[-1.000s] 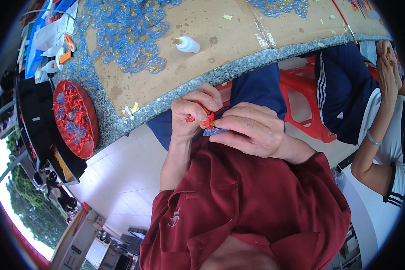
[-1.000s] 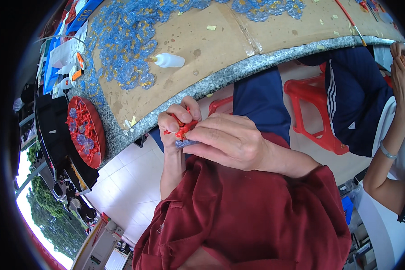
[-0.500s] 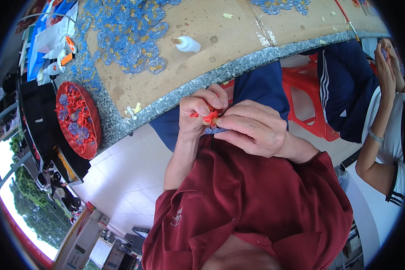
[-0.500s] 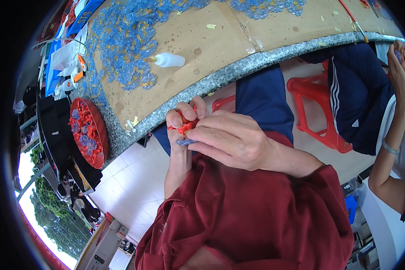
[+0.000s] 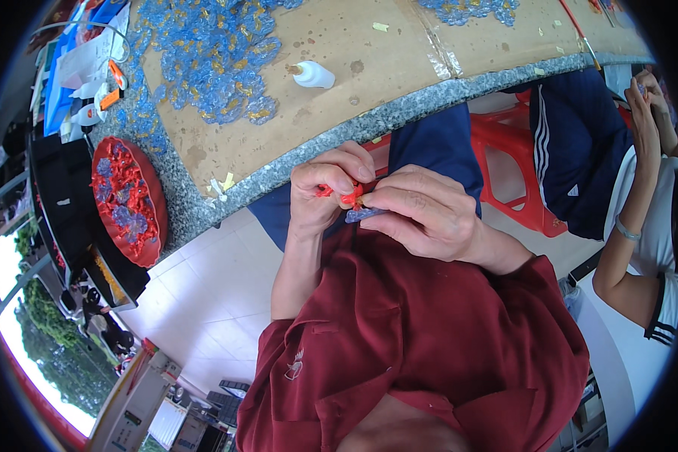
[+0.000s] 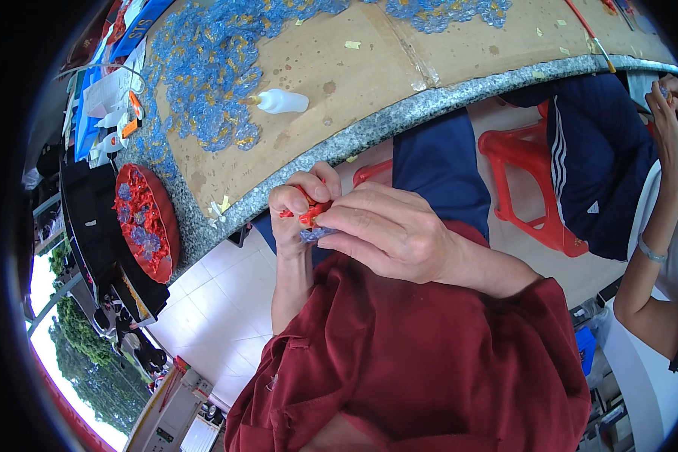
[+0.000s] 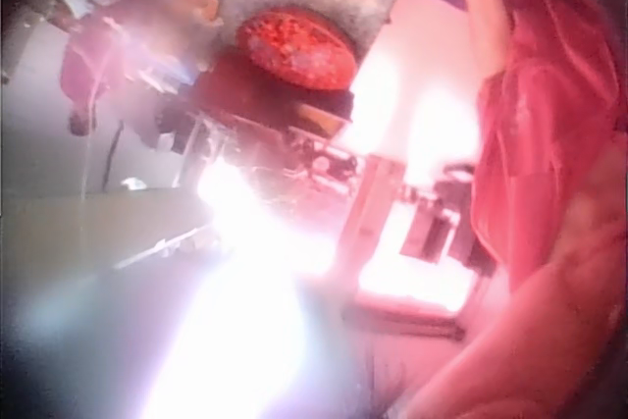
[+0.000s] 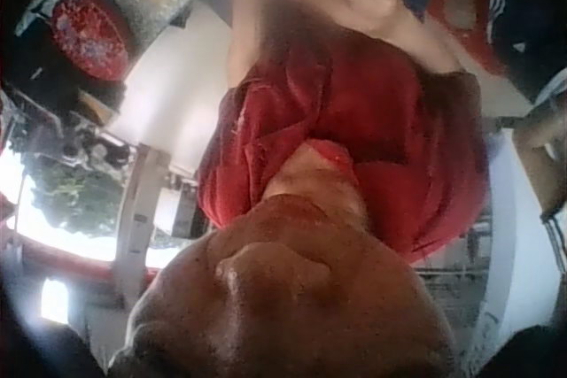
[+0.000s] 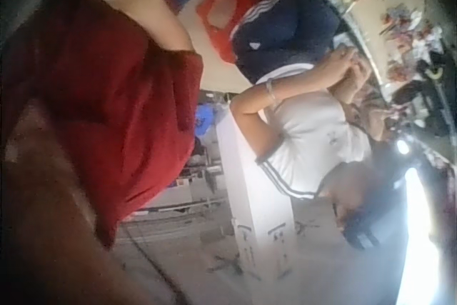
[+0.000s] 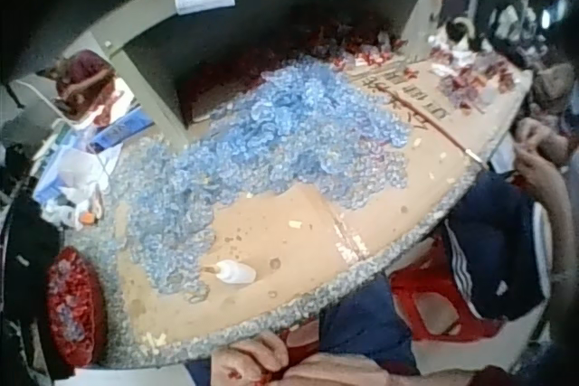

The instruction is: The person assembles toy figurines by applying glue from a bottle onto plastic figures and attaching them onto plastic bases by hand, repeatedly placing the assembled figurines into a tray.

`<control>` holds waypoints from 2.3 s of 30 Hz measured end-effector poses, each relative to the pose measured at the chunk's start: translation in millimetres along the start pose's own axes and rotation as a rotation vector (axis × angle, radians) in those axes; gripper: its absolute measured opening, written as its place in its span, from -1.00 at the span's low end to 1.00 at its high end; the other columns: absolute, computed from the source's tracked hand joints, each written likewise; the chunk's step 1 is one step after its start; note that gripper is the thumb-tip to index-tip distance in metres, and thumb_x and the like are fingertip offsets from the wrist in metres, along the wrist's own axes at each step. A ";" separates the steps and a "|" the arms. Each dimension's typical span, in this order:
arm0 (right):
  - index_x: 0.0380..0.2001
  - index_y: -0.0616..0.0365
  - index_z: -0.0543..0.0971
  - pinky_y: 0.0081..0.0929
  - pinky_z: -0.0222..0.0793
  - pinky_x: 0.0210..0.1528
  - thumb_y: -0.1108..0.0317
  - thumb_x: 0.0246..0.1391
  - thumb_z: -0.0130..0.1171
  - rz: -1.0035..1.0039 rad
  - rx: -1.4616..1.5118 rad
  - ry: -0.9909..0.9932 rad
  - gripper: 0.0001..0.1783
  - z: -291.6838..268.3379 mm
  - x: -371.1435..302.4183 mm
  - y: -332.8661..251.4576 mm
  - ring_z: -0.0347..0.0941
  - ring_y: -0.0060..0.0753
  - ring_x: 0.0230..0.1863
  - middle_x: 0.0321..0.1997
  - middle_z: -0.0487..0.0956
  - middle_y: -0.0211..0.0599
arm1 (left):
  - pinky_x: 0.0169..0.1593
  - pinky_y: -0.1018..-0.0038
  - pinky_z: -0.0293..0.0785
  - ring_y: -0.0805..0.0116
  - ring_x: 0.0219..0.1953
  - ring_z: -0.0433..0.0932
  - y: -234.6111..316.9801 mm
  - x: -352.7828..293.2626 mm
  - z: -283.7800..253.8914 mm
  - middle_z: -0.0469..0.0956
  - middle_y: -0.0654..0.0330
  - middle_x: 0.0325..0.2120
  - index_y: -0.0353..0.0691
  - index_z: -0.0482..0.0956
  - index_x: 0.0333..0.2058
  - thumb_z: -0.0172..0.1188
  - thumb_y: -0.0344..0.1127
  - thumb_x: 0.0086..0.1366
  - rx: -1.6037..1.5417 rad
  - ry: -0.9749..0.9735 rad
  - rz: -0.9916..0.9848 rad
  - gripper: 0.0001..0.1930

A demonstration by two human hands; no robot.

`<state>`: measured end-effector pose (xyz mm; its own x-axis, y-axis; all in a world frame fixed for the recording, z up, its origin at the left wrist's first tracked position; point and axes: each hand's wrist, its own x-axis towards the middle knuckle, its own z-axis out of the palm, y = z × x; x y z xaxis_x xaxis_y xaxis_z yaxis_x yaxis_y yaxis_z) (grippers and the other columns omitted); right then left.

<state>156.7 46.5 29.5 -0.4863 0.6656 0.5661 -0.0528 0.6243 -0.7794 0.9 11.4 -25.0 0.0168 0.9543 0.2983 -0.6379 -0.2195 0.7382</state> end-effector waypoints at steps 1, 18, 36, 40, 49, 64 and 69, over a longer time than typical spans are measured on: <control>-0.39 0.30 0.50 -0.47 0.38 -0.45 0.51 -0.39 0.32 0.015 0.006 0.018 -0.64 0.8 -1.1 -0.1 0.44 -0.29 -0.46 -0.44 0.50 -0.22 | -0.28 0.36 0.38 0.20 -0.31 0.39 0.4 0.1 0.4 0.51 0.15 -0.34 -0.15 0.50 -0.45 0.23 -0.36 0.03 0.001 0.000 0.000 -0.90; -0.38 0.31 0.50 -0.46 0.37 -0.48 0.52 -0.38 0.33 -0.033 0.024 0.016 -0.65 1.2 -0.2 1.0 0.45 -0.29 -0.48 -0.44 0.49 -0.20 | -0.32 0.37 0.37 0.18 -0.33 0.40 1.1 2.1 6.6 0.51 0.16 -0.37 -0.17 0.48 -0.51 0.23 -0.38 0.02 -0.099 0.030 -0.021 -0.91; -0.44 0.30 0.51 -0.44 0.39 -0.43 0.51 -0.40 0.34 0.006 0.141 0.024 -0.68 -0.7 -4.6 10.2 0.47 -0.27 -0.45 -0.47 0.51 -0.19 | -0.30 0.38 0.37 0.22 -0.37 0.44 14.4 3.3 11.1 0.53 0.13 -0.45 -0.25 0.52 -0.52 0.25 -0.31 0.00 0.272 0.018 0.005 -0.85; -0.45 0.30 0.52 -0.45 0.40 -0.41 0.50 -0.40 0.35 0.020 0.244 0.048 -0.69 -1.7 -5.8 20.2 0.48 -0.25 -0.46 -0.50 0.51 -0.18 | -0.30 0.41 0.37 0.27 -0.36 0.45 21.5 5.7 21.2 0.52 0.13 -0.45 -0.27 0.53 -0.49 0.24 -0.26 0.01 0.407 0.059 0.020 -0.81; -0.43 0.29 0.53 -0.51 0.37 -0.32 0.44 -0.32 0.34 0.174 0.450 0.098 -0.71 0.1 -19.4 33.3 0.47 -0.32 -0.39 -0.43 0.54 -0.21 | -0.29 0.46 0.37 0.31 -0.38 0.46 22.7 6.8 36.3 0.51 0.12 -0.48 -0.32 0.50 -0.44 0.25 -0.41 -0.01 0.684 0.154 0.041 -0.84; -0.44 0.27 0.53 -0.49 0.40 -0.39 0.46 -0.43 0.37 0.040 0.144 0.044 -0.66 4.5 1.4 8.3 0.49 -0.27 -0.45 -0.50 0.53 -0.21 | -0.21 0.42 0.26 0.32 -0.27 0.30 -4.4 -7.4 16.3 0.32 0.17 -0.27 -0.11 0.45 -0.41 0.13 -0.30 0.16 -0.195 0.077 -0.040 -0.93; -0.47 0.28 0.54 -0.50 0.40 -0.45 0.46 -0.45 0.38 -0.013 0.081 0.019 -0.67 4.5 2.4 1.4 0.49 -0.29 -0.46 -0.49 0.53 -0.22 | -0.21 0.41 0.24 0.29 -0.27 0.28 -7.0 -6.2 12.4 0.33 0.18 -0.29 -0.06 0.45 -0.42 0.11 -0.26 0.18 -0.239 -0.017 -0.011 -0.93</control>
<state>151.6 47.2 28.5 -0.4683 0.6659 0.5807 -0.1294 0.5985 -0.7906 14.8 4.5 -24.6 0.0368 0.9524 0.3026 -0.8016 -0.1527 0.5780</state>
